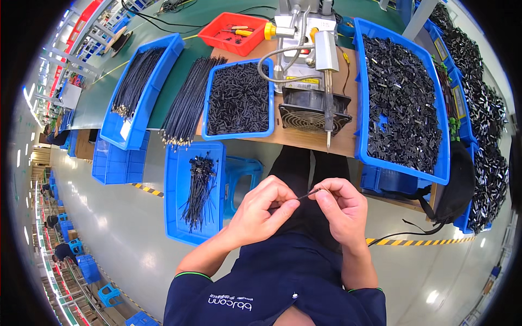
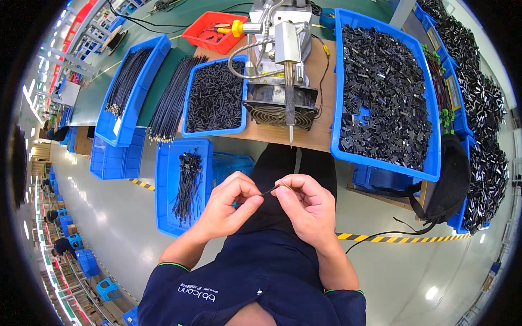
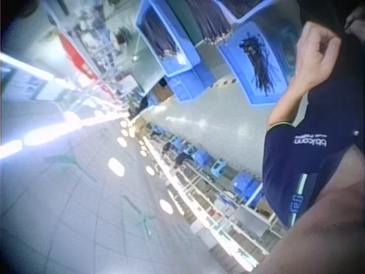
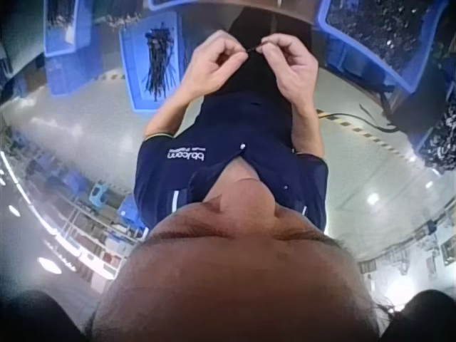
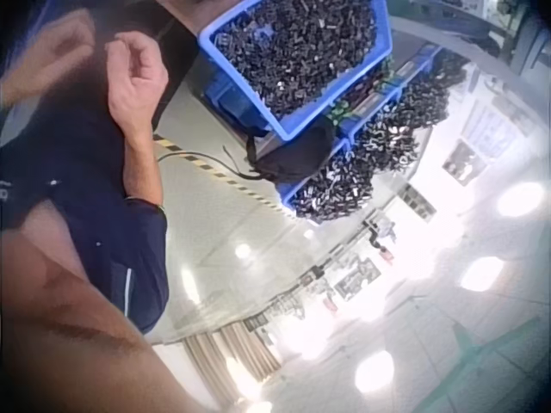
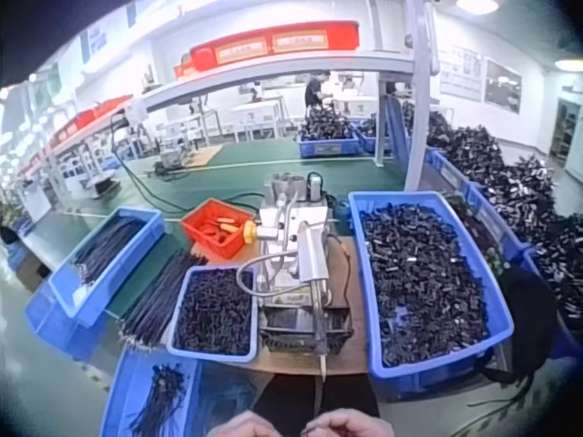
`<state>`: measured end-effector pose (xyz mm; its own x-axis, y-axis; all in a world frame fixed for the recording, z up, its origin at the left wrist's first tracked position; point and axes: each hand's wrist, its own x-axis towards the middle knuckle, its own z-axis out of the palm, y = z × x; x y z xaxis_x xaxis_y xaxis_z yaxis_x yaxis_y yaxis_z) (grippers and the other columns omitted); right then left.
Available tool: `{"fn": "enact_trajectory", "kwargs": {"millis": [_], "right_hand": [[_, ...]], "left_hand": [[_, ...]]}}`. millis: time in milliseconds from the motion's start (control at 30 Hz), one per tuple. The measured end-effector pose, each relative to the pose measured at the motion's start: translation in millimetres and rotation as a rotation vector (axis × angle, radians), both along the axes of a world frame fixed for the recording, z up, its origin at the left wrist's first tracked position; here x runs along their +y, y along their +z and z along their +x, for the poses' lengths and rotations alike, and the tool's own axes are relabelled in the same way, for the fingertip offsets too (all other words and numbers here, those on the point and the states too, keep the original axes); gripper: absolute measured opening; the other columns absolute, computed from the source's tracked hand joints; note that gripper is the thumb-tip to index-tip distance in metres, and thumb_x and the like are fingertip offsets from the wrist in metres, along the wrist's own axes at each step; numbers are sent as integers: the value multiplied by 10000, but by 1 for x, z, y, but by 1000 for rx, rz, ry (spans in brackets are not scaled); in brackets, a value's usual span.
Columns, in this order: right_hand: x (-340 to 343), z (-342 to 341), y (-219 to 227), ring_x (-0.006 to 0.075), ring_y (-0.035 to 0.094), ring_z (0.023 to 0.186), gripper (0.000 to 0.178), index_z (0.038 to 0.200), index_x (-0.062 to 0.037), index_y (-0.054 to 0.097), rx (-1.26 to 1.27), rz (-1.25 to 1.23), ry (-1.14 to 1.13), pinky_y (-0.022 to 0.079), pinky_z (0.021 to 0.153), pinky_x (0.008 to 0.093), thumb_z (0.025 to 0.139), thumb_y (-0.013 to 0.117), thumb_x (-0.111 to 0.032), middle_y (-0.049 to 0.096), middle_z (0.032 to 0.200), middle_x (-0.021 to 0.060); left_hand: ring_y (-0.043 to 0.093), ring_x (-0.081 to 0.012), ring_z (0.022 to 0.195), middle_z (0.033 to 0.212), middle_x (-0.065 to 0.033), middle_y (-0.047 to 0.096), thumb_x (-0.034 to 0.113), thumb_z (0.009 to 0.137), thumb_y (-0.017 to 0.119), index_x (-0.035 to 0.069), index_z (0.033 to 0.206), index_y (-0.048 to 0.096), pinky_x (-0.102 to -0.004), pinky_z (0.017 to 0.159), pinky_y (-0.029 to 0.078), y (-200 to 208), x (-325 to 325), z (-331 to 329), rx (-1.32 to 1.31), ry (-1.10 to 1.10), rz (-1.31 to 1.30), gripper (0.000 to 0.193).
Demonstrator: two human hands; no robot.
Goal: The person attaches small black plastic clips to the ends of wires by hand at an assembly workbench, using a jig to hold the components.
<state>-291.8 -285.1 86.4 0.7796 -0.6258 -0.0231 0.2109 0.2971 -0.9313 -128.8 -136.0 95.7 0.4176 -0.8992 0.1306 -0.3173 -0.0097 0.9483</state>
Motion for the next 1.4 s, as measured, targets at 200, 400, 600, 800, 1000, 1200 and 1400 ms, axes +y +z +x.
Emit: {"fn": "enact_trajectory", "kwargs": {"millis": [200, 400, 600, 800, 1000, 1200, 1400], "right_hand": [[2, -14, -1, 92, 722, 969, 139, 1184, 55, 714, 83, -70, -69, 568, 855, 233, 1051, 696, 18, 751, 1104, 67], [2, -15, -10, 65, 679, 881, 76, 1118, 19, 705, 110, -166, -164, 534, 778, 216, 1045, 685, 22, 718, 1027, 35], [4, -21, -17, 78, 679, 914, 82, 1137, 9, 698, 115, -42, -161, 540, 841, 226, 1055, 690, -1, 723, 1045, 40], [-1, -11, -4, 97, 705, 963, 161, 1234, 25, 722, 109, -17, -203, 554, 894, 236, 1080, 689, -10, 758, 1118, 72], [-18, -16, -2, 113, 685, 991, 153, 1204, 31, 752, 37, -64, -151, 531, 870, 249, 1057, 720, 5, 754, 1161, 96], [-22, -22, -1, 132, 698, 1035, 178, 1221, 52, 751, 69, -17, -89, 539, 892, 255, 1049, 717, 21, 746, 1185, 113], [-23, -22, 1, 140, 710, 1068, 173, 1211, 56, 751, 76, -62, -82, 552, 907, 261, 1043, 716, 35, 749, 1185, 121]], "left_hand": [[607, -112, 786, 986, -59, 645, 36, 998, 784, 21, 1027, 694, -251, 625, 488, -7, -8, -14, -62, 18, 9, 95], [678, -115, 792, 1011, -59, 713, 100, 1016, 788, 21, 1122, 753, -267, 644, 522, 0, -19, -21, 62, -1, 17, 137], [621, -44, 801, 952, -7, 697, 115, 1068, 744, 27, 1106, 732, -244, 662, 494, -11, -27, -25, 362, -3, 19, 96], [518, 3, 773, 904, 50, 620, 79, 1100, 688, 40, 1048, 655, -208, 664, 426, -16, -20, -21, 463, 31, 30, 73], [517, -2, 729, 891, 33, 622, 60, 1065, 719, 23, 1001, 675, -213, 610, 416, -8, -31, -23, 359, -6, 27, 86], [567, -31, 724, 888, -3, 648, 61, 1039, 746, 7, 986, 696, -227, 614, 454, -8, -35, -25, 284, -12, 33, 90], [596, -57, 734, 892, -23, 660, 59, 1031, 751, -2, 987, 698, -242, 625, 479, -10, -35, -25, 232, -10, 29, 92]]}}
